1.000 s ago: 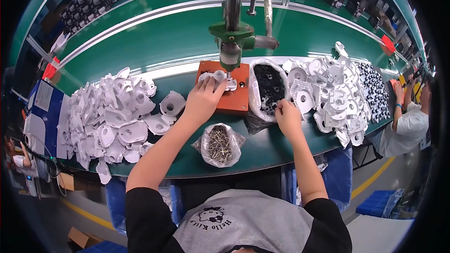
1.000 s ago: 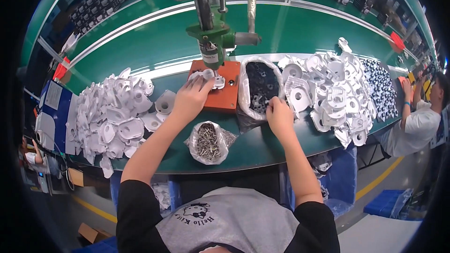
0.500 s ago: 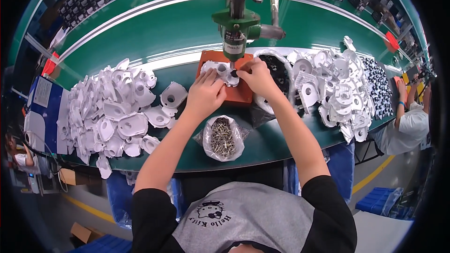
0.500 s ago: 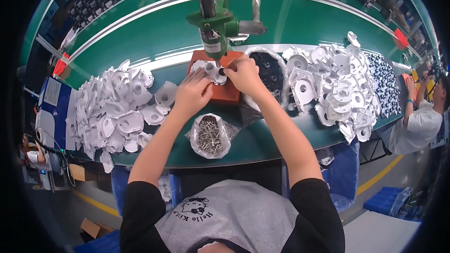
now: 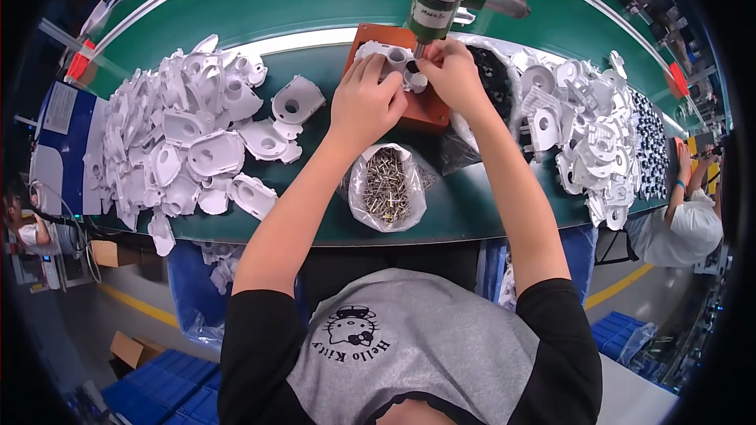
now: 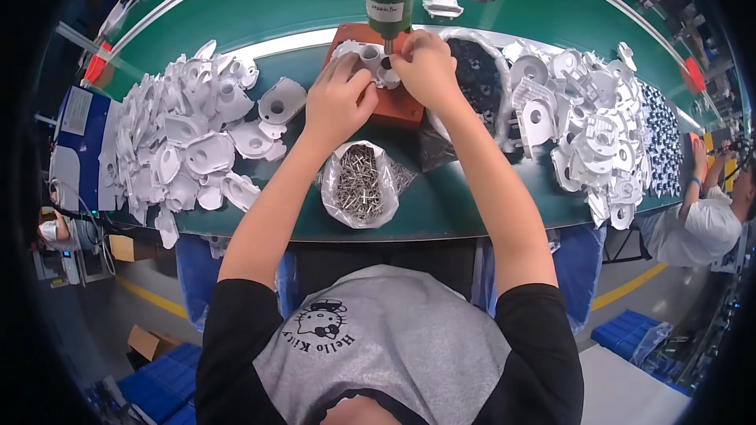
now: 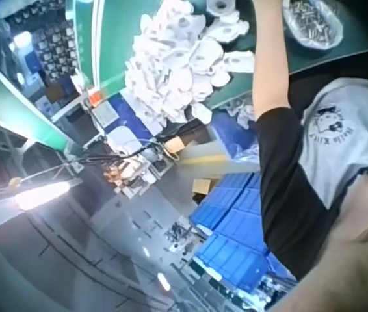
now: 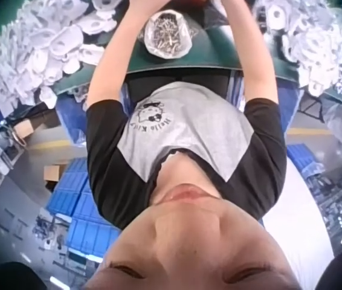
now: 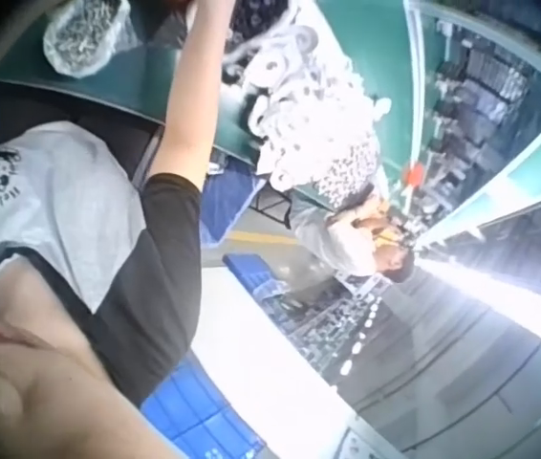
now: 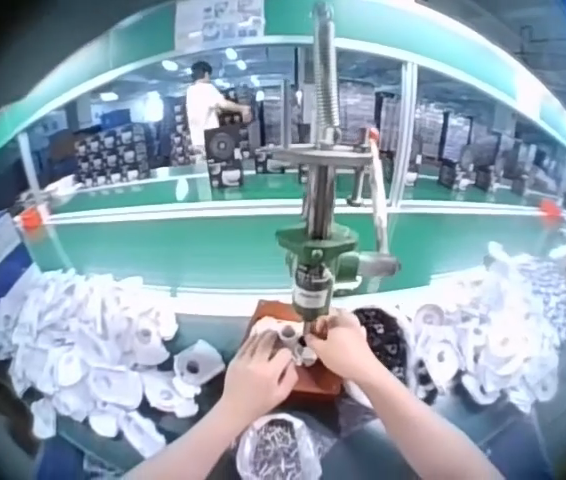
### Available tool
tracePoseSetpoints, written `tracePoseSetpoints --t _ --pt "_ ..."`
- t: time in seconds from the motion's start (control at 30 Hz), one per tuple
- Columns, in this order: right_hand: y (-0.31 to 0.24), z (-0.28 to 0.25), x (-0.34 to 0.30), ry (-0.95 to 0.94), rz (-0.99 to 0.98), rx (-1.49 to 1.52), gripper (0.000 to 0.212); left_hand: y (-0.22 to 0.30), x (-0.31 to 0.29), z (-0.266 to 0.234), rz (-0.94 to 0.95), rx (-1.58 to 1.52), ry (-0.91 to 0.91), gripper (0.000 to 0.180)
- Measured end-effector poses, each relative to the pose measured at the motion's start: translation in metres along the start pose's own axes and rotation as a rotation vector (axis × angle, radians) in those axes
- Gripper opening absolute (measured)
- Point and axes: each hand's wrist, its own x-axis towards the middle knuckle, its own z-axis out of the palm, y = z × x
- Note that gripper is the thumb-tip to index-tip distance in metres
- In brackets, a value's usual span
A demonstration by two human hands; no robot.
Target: The recorder is inserting small metal components into white plastic housings using a manual press machine at an assembly line station.
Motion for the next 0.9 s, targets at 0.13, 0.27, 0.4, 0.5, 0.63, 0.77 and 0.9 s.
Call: tracePoseSetpoints --t 0.13,0.27,0.4,0.5,0.63,0.77,0.9 --pt "-0.016 -0.021 -0.044 0.146 -0.170 0.252 0.017 0.000 -0.001 0.002 0.014 0.006 0.028 0.011" --pt "-0.038 -0.034 -0.103 -0.147 -0.594 0.218 0.010 0.000 -0.004 -0.001 -0.020 0.032 -0.022 0.013" --pt "-0.040 -0.028 -0.131 -0.366 -0.726 0.081 0.015 -0.001 -0.005 -0.001 -0.016 0.042 -0.003 0.012" --pt "-0.036 -0.023 -0.135 -0.367 -0.778 0.016 0.017 0.000 -0.004 -0.001 -0.013 0.040 -0.002 0.012" --pt "-0.040 -0.023 -0.140 -0.318 -0.748 -0.053 0.016 -0.001 -0.004 0.000 -0.016 0.037 0.001 0.012" --pt "-0.044 -0.024 -0.145 -0.287 -0.717 -0.174 0.013 0.000 -0.004 -0.001 -0.029 0.022 -0.003 0.011" --pt "-0.049 -0.018 -0.147 -0.272 -0.752 -0.297 0.011 0.000 -0.003 -0.001 -0.030 0.032 -0.008 0.012"
